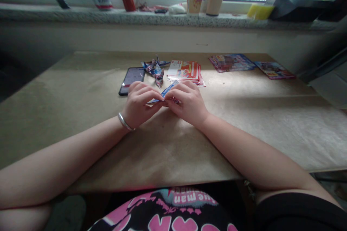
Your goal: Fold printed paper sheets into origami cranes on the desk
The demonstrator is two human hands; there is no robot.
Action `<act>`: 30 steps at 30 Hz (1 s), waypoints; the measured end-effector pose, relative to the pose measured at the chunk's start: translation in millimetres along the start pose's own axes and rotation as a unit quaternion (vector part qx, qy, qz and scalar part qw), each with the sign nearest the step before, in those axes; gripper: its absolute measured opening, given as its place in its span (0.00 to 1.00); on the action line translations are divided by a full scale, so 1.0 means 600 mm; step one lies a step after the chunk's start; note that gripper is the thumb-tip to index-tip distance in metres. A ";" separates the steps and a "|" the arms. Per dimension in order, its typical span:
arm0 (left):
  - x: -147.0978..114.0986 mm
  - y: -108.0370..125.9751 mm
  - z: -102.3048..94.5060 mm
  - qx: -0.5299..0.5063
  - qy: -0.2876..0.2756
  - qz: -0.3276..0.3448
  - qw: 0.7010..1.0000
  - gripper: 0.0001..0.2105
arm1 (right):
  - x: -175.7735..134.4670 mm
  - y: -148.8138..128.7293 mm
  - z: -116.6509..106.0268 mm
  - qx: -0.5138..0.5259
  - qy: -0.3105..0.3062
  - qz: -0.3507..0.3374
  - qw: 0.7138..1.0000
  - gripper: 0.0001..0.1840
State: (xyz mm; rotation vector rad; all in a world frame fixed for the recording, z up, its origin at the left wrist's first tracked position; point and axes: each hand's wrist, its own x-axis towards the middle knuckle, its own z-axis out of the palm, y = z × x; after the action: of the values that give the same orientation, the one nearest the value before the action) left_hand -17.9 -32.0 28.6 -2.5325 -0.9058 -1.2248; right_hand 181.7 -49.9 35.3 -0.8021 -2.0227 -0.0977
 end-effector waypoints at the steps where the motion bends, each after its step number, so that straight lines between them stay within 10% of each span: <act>1: 0.000 -0.001 0.000 -0.001 0.001 0.001 1.000 0.09 | 0.000 0.001 -0.001 -0.003 0.002 0.000 1.000 0.03; 30: -0.003 -0.003 0.000 0.006 0.004 0.038 0.999 0.09 | -0.006 0.009 -0.003 -0.082 -0.030 0.014 0.996 0.04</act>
State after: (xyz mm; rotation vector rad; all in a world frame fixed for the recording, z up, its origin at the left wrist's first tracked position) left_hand -19.8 -31.1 27.1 -2.5254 -0.8054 -1.2024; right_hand 187.2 -48.1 32.5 -0.9462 -2.0781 -0.2278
